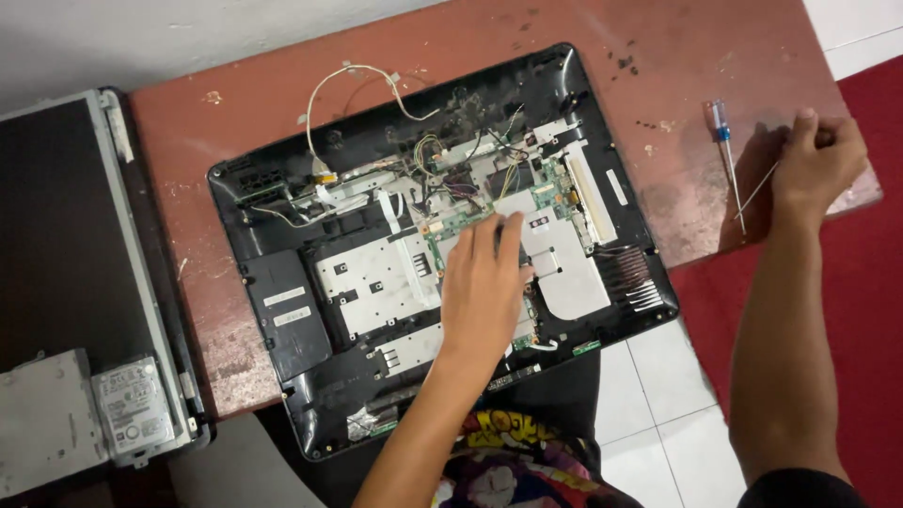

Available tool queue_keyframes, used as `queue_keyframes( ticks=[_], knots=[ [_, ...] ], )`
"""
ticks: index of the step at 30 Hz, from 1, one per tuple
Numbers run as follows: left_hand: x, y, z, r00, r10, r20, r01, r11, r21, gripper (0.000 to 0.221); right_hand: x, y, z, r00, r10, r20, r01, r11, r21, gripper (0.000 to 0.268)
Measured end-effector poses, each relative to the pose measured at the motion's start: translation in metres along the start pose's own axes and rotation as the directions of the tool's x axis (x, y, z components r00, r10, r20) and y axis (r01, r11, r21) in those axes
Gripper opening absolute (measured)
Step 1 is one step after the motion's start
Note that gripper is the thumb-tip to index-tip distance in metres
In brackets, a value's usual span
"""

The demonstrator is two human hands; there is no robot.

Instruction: Repairing internal components of a computer by manipulating wires and circuit boards

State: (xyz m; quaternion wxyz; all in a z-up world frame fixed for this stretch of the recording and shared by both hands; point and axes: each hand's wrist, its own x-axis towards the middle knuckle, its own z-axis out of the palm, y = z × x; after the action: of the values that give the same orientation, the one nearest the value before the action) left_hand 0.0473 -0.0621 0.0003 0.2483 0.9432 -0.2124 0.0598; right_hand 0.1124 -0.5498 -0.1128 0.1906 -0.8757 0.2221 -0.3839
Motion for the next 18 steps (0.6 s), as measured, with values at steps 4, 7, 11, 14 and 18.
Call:
queue_keyframes(
  ticks=[4, 7, 11, 14, 18],
  knots=[
    [0.001, -0.003, 0.0, 0.998, 0.033, -0.06, -0.029, 0.997, 0.067, 0.073, -0.003, -0.01, -0.004, 0.997, -0.076, 0.004, 0.076, 0.997, -0.01, 0.019],
    [0.002, -0.002, -0.012, 0.997, 0.04, -0.068, -0.043, 0.998, -0.043, 0.064, -0.002, -0.009, -0.003, 0.997, -0.073, 0.018, 0.074, 0.996, -0.043, 0.023],
    [-0.003, 0.001, -0.023, 0.994, 0.043, -0.104, -0.052, 0.995, -0.081, 0.065, -0.004, 0.002, -0.001, 0.992, -0.128, 0.002, 0.127, 0.988, -0.089, 0.019],
    [-0.005, 0.003, -0.033, 0.991, 0.052, -0.126, -0.06, 0.996, -0.059, 0.06, -0.004, -0.022, -0.008, 0.994, -0.106, 0.015, 0.107, 0.99, -0.095, 0.018],
    [-0.015, 0.003, -0.034, 0.988, 0.053, -0.147, -0.049, 0.998, 0.03, 0.046, -0.001, -0.043, -0.029, 0.986, 0.133, 0.104, -0.148, 0.978, 0.15, 0.038]
  ],
)
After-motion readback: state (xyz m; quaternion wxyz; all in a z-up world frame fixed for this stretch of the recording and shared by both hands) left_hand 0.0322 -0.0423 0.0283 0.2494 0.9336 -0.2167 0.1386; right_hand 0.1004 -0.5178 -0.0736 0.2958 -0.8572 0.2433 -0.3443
